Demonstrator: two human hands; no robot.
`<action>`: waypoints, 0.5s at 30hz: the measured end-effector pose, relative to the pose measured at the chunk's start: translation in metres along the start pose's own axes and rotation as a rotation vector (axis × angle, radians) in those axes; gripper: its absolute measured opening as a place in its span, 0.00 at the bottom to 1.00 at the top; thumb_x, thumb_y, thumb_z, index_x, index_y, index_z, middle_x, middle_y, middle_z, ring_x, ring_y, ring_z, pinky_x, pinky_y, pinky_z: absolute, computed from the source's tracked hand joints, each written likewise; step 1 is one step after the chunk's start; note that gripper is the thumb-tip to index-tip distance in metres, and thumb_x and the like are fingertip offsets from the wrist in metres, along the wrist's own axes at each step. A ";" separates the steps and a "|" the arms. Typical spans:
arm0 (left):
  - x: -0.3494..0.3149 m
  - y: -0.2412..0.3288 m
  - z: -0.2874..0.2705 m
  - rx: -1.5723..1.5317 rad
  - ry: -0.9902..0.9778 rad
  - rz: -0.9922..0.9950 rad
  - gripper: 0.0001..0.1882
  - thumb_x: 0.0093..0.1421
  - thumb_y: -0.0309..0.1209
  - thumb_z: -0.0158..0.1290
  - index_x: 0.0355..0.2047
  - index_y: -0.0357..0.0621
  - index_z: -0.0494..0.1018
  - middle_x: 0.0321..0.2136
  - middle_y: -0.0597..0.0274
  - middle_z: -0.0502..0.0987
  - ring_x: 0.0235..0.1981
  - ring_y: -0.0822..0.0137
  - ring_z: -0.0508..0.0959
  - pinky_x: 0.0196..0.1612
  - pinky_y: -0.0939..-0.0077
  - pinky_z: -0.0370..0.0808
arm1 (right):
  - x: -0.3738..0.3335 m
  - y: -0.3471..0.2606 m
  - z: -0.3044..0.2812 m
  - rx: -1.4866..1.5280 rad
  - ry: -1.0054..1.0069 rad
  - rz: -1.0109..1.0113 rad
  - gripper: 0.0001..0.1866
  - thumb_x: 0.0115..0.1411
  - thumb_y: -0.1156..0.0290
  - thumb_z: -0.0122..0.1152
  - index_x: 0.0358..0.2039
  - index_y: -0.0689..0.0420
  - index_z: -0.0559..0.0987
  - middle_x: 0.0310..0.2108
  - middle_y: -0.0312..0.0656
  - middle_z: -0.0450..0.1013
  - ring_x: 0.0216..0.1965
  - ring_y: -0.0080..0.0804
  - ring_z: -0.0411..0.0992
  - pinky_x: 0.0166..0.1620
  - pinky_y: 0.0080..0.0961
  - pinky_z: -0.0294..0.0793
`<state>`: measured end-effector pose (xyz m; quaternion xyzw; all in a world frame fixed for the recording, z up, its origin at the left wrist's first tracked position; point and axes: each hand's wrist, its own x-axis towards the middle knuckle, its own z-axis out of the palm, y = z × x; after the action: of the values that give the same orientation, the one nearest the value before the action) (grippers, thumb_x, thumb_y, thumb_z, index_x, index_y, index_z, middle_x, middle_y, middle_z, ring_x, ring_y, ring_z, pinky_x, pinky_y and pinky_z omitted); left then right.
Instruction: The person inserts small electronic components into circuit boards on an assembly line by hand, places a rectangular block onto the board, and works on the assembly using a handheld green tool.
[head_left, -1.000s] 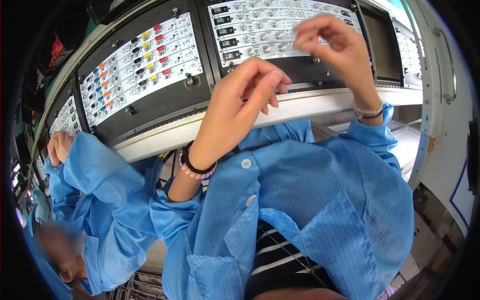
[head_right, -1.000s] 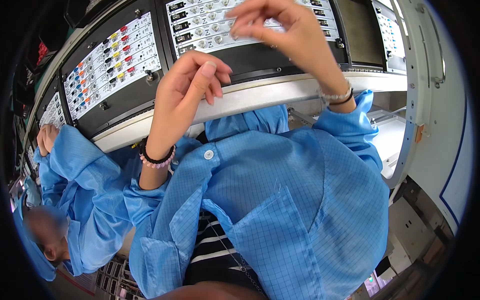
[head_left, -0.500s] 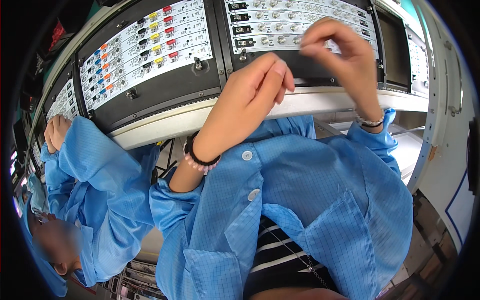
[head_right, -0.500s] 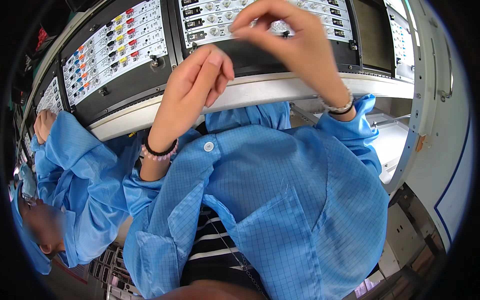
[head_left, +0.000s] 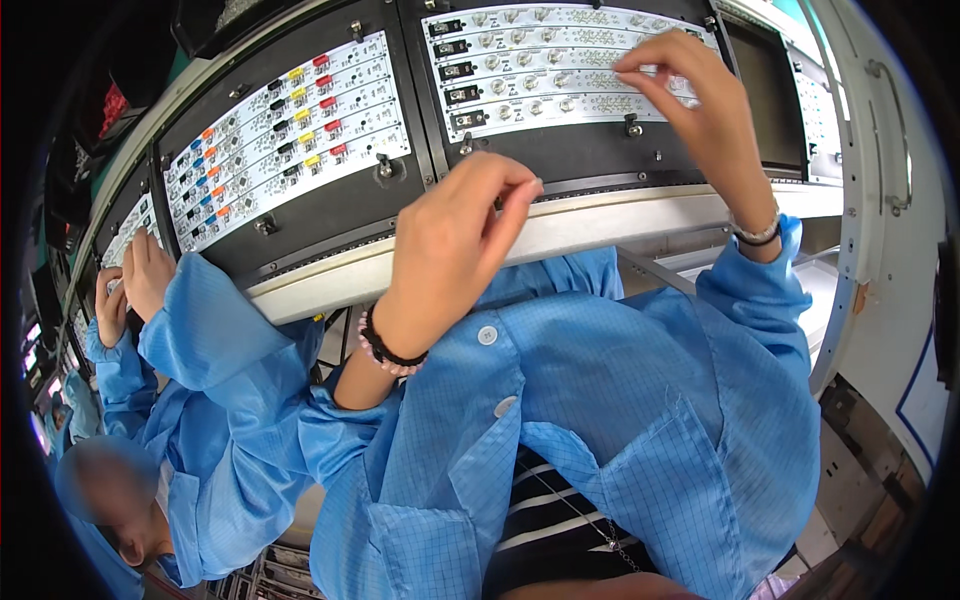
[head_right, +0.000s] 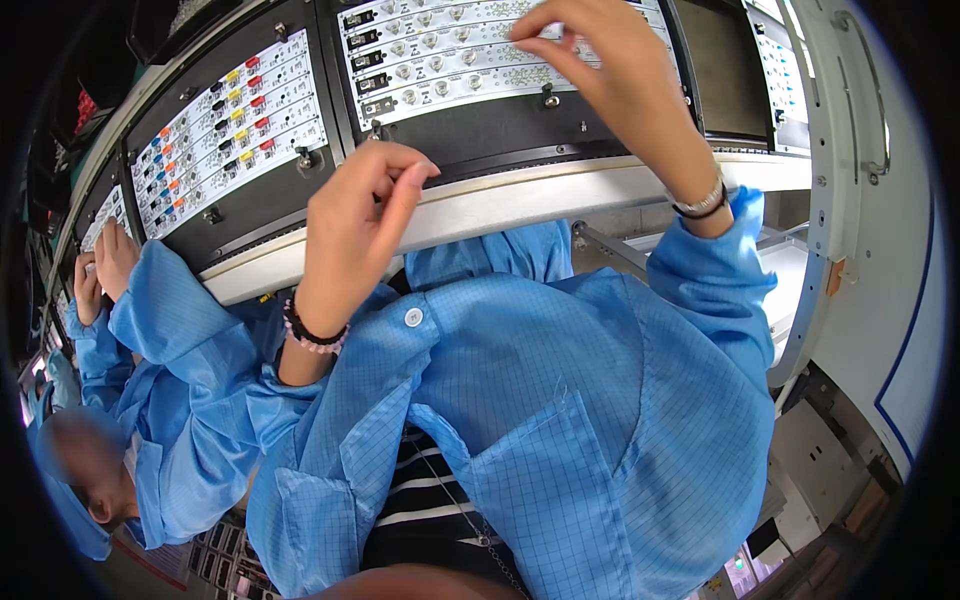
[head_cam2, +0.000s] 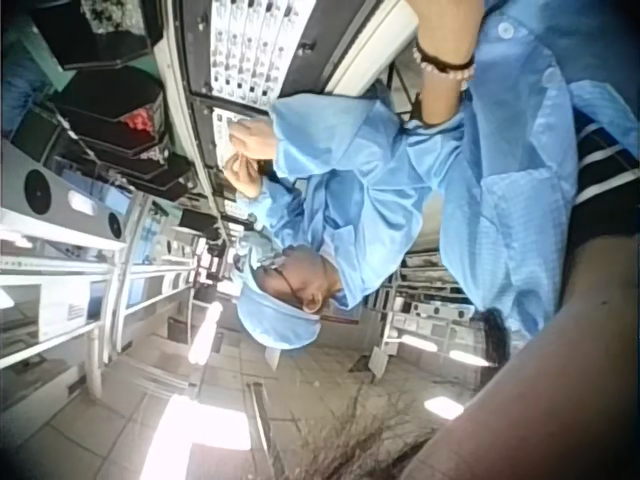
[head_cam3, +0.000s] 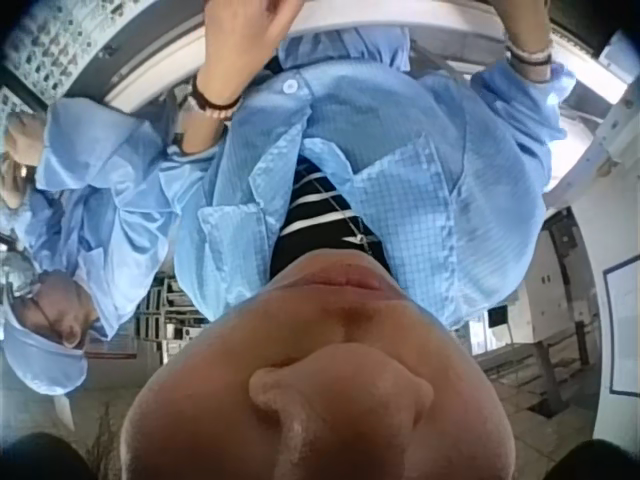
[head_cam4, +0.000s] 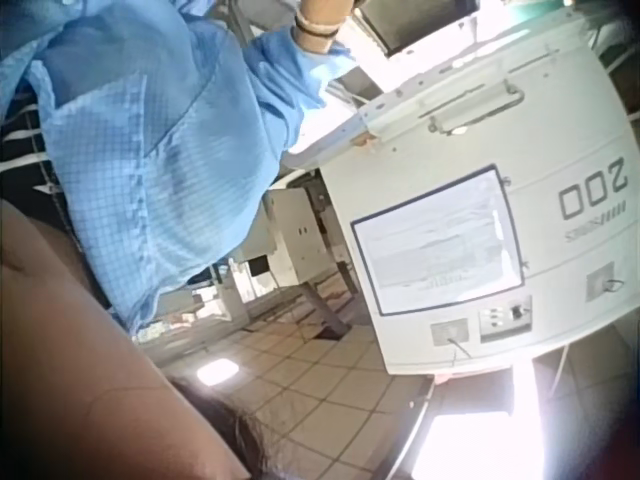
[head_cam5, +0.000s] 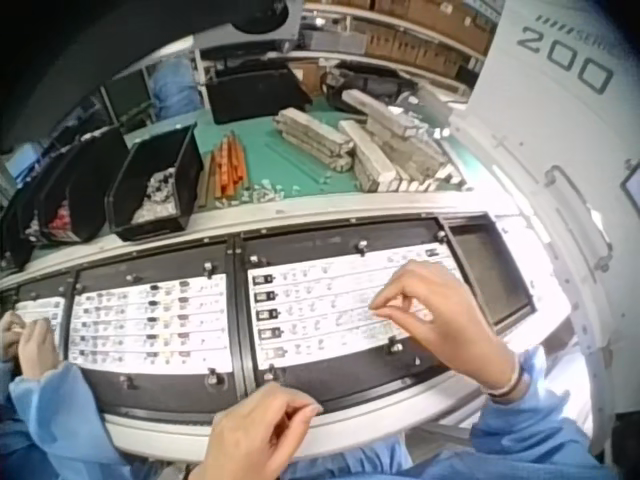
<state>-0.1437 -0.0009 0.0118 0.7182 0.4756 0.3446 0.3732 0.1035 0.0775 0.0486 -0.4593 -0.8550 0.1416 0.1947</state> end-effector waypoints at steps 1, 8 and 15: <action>-0.001 0.000 0.002 0.001 -0.001 0.008 0.03 0.58 0.25 0.56 0.32 0.41 0.73 0.25 0.61 0.74 0.19 0.66 0.74 0.22 0.75 0.69 | 0.009 -0.004 0.002 -0.042 -0.063 -0.045 0.06 0.61 0.79 0.57 0.39 0.65 0.77 0.39 0.39 0.75 0.41 0.25 0.73 0.45 0.18 0.72; -0.016 -0.006 0.010 0.089 0.062 0.201 0.05 0.54 0.24 0.58 0.30 0.42 0.73 0.23 0.64 0.73 0.19 0.65 0.74 0.22 0.74 0.70 | 0.048 -0.002 0.019 -0.160 0.140 -0.554 0.04 0.55 0.68 0.58 0.31 0.51 0.74 0.32 0.35 0.67 0.35 0.29 0.65 0.40 0.27 0.59; -0.018 -0.008 0.010 0.154 0.057 0.251 0.05 0.53 0.24 0.58 0.29 0.42 0.73 0.22 0.64 0.73 0.19 0.66 0.74 0.22 0.74 0.70 | 0.051 -0.009 0.011 -0.323 -0.128 -0.481 0.04 0.56 0.67 0.55 0.32 0.50 0.73 0.33 0.34 0.66 0.36 0.29 0.64 0.42 0.28 0.58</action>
<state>-0.1441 -0.0174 -0.0023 0.7885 0.4173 0.3713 0.2574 0.0663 0.1148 0.0524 -0.2587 -0.9613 -0.0177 0.0928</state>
